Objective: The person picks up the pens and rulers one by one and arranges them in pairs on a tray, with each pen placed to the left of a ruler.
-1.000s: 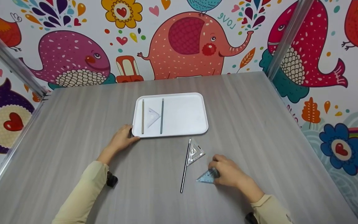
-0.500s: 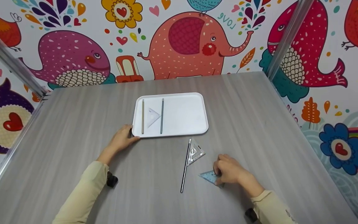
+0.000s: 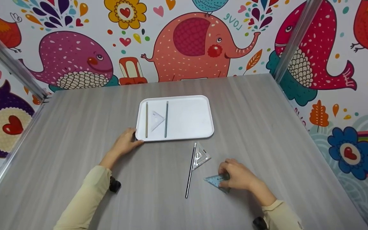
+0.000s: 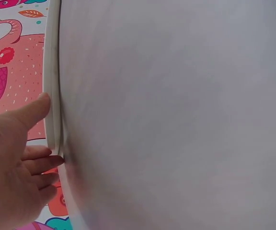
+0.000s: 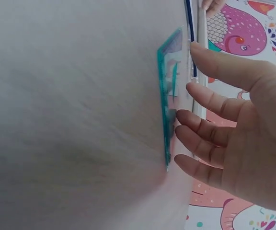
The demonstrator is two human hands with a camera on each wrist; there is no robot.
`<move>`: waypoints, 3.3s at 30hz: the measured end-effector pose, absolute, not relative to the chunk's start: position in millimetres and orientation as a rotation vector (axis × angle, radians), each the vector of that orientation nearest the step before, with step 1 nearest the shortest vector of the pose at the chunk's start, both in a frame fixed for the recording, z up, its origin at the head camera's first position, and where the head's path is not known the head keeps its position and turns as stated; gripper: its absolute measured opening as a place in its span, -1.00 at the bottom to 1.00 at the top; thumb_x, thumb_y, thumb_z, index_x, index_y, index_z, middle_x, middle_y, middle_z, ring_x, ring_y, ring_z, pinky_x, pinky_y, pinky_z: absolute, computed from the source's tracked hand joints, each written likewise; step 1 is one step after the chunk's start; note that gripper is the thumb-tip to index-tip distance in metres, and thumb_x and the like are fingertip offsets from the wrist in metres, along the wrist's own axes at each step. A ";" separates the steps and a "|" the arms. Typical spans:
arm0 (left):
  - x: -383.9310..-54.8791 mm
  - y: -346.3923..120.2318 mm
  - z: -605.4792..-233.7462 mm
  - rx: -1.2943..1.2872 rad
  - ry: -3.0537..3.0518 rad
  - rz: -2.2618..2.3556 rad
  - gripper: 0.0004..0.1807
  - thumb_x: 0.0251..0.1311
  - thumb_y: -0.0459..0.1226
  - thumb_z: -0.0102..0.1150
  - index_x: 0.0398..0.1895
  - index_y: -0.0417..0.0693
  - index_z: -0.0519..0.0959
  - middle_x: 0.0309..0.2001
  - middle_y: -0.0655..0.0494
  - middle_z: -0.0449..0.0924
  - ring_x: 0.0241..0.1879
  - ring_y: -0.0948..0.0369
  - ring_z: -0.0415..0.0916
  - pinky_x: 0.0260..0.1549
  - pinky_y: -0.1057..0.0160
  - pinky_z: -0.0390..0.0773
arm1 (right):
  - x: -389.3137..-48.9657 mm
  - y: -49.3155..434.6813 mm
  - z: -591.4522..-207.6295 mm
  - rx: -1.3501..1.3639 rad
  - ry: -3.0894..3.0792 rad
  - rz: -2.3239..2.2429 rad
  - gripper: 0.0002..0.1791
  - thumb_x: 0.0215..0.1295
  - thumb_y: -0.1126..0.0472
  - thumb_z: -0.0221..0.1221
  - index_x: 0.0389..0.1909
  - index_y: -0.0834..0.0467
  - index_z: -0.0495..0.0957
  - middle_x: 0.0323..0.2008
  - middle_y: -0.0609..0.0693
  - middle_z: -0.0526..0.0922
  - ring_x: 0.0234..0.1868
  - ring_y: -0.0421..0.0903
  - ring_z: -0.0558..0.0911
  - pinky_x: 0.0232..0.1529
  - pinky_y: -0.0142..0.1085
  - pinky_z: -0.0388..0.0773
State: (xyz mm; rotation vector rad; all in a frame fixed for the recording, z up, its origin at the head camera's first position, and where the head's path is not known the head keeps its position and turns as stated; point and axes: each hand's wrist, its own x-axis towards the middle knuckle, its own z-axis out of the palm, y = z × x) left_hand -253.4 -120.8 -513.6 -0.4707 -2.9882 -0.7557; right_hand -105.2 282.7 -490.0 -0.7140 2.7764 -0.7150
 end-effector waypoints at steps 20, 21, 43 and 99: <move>-252.1 -122.8 -515.7 -0.497 -2.949 -0.765 -0.50 0.00 -0.16 0.28 -0.10 -0.37 0.46 -0.13 -0.24 0.50 -0.04 -0.09 0.39 0.01 0.01 0.36 | -80.2 293.1 -496.1 -0.706 2.914 -0.548 -0.27 -0.35 0.19 0.46 -0.03 0.37 0.49 -0.08 0.16 0.41 -0.10 0.03 0.44 -0.13 -0.05 0.47; -251.9 -122.8 -515.9 -0.496 -2.949 -0.769 -0.50 0.00 -0.16 0.28 -0.09 -0.37 0.46 -0.13 -0.24 0.50 -0.03 -0.09 0.39 0.01 0.01 0.36 | -80.3 293.2 -496.2 -0.715 2.921 -0.543 -0.29 -0.35 0.20 0.46 -0.04 0.37 0.50 -0.09 0.14 0.42 -0.12 0.01 0.44 -0.15 -0.06 0.47; -252.2 -122.2 -514.1 -0.512 -2.950 -0.774 -0.46 0.01 -0.17 0.27 -0.05 -0.41 0.43 -0.05 -0.30 0.46 0.06 -0.13 0.34 0.08 -0.01 0.30 | -84.1 291.7 -498.0 -0.770 2.971 -0.552 -0.37 -0.43 0.02 0.49 -0.23 0.18 0.53 -0.26 -0.08 0.43 -0.28 -0.17 0.38 -0.35 -0.22 0.41; -250.8 -121.6 -511.3 -0.431 -3.021 -0.776 -0.42 0.05 -0.13 0.24 0.05 -0.35 0.40 0.08 -0.29 0.39 0.17 -0.12 0.25 0.15 -0.01 0.23 | -124.0 328.0 -500.4 -0.158 1.699 -1.839 -0.82 0.21 0.43 0.02 -0.26 0.11 0.48 -0.39 -0.18 0.53 -0.41 -0.32 0.52 -0.39 -0.46 0.55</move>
